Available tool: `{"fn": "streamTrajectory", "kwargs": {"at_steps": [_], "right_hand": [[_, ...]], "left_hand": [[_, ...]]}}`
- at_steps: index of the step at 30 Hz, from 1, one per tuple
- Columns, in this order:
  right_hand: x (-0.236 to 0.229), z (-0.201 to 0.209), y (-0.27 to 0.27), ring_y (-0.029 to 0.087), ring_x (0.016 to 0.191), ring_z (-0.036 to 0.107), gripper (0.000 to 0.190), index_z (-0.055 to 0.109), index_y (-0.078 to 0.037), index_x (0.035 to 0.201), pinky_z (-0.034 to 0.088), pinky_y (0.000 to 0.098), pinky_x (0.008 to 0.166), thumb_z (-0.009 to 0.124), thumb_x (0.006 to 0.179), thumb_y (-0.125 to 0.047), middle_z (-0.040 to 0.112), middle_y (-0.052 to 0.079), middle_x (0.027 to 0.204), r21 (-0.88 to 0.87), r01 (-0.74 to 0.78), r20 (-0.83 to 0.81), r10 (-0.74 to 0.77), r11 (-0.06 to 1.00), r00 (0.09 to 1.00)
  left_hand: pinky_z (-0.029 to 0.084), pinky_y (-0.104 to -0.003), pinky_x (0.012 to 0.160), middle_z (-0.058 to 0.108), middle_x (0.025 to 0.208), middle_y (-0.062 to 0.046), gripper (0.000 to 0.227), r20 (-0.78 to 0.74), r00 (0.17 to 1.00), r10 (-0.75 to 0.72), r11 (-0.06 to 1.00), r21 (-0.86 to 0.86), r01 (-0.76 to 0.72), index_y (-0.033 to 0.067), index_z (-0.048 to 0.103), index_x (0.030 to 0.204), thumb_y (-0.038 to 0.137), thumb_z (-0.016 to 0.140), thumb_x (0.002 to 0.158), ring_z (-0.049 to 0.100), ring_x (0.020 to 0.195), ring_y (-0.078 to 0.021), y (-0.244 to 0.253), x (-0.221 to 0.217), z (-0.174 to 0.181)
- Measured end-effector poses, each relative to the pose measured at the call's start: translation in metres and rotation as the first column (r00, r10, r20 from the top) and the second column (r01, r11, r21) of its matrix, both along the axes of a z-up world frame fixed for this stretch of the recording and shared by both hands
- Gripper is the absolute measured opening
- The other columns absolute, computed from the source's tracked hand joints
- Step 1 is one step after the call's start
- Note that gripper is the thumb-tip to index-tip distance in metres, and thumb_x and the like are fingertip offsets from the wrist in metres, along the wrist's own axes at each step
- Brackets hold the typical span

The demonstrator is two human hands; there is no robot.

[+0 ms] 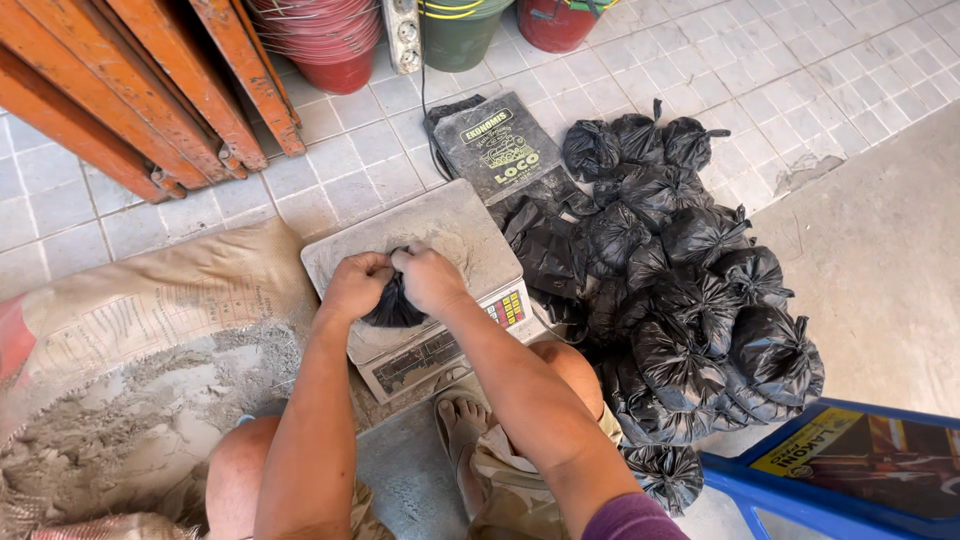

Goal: The person scoops a gray powder from a large sack into a small black plastic bag using a metal cup. They place the bag on a digital scale to weigh it, then tie the bag closed and set it aside with other finished packages.

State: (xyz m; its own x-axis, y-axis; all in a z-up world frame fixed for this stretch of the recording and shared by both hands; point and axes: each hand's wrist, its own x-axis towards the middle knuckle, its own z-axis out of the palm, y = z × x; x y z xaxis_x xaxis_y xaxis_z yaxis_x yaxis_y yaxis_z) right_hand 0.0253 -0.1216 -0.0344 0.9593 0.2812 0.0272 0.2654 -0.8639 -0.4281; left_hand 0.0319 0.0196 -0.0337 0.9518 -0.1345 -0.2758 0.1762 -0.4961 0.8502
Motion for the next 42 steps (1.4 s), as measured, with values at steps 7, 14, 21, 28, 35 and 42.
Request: {"fn": "streamTrajectory", "kwargs": {"at_steps": [7,14,21,28,35,42], "right_hand": [[0.008,-0.036,0.013,0.028,0.067,0.062,0.007,0.05,-0.013,0.075,0.053,0.0357,0.056,0.051,0.079,-0.019,0.05,0.006,0.072,-0.051,0.016,0.438,0.008,0.999,0.899],[0.002,-0.02,0.013,0.032,0.064,0.059,0.01,0.053,-0.013,0.071,0.051,0.0375,0.049,0.051,0.081,-0.015,0.048,0.005,0.067,0.058,-0.031,0.385,0.006,0.998,0.923],[-0.002,-0.012,0.013,0.03,0.07,0.059,0.008,0.051,-0.013,0.066,0.051,0.0376,0.054,0.053,0.072,-0.018,0.051,0.007,0.066,-0.012,-0.054,0.256,0.055,0.998,0.965],[-0.009,0.0,0.017,0.03,0.063,0.064,0.007,0.062,-0.01,0.062,0.054,0.0393,0.056,0.059,0.066,-0.015,0.064,0.011,0.064,-0.006,-0.102,-0.348,0.093,0.995,0.933],[-0.014,0.085,0.011,0.037,0.1,0.059,0.041,0.063,-0.008,0.102,0.053,0.047,0.077,0.07,0.063,-0.018,0.062,0.016,0.105,-0.027,-0.05,-0.414,0.034,0.998,0.91],[-0.018,0.025,0.028,0.039,0.114,0.038,0.064,0.052,-0.013,0.122,0.035,0.0492,0.09,0.075,0.063,-0.026,0.042,0.02,0.111,-0.225,-0.119,-0.325,0.041,0.967,0.945]], "left_hand": [[0.046,-0.034,0.077,0.066,0.088,-0.006,0.024,-0.13,0.983,0.127,0.983,-0.115,-0.142,0.0131,0.067,0.103,0.025,0.053,0.087,0.058,0.09,-0.0188,-0.001,0.012,-0.042],[0.045,-0.028,0.061,0.062,0.075,-0.009,0.014,-0.146,0.939,0.31,0.921,-0.199,-0.335,0.0141,0.069,0.089,0.024,0.061,0.084,0.057,0.075,-0.017,0.0,0.018,-0.069],[0.048,-0.033,0.063,0.061,0.081,-0.013,0.026,-0.119,0.892,0.436,0.882,-0.142,-0.45,0.008,0.066,0.098,0.028,0.058,0.084,0.057,0.079,-0.0201,-0.006,0.02,-0.062],[0.045,-0.044,0.08,0.062,0.087,-0.022,0.027,0.127,0.845,0.52,0.833,0.142,-0.534,0.0047,0.066,0.093,0.02,0.045,0.086,0.058,0.091,-0.0381,0.01,0.021,-0.09],[0.04,-0.045,0.088,0.059,0.101,-0.017,0.021,0.13,0.86,0.494,0.87,-0.078,-0.488,0.0056,0.058,0.106,0.014,0.052,0.088,0.052,0.105,-0.035,0.006,0.012,-0.039],[0.045,-0.029,0.062,0.057,0.083,-0.007,0.023,0.012,0.783,0.622,0.759,-0.256,-0.599,0.0106,0.056,0.105,0.014,0.057,0.083,0.057,0.077,-0.0184,0.027,-0.012,-0.034]]}}
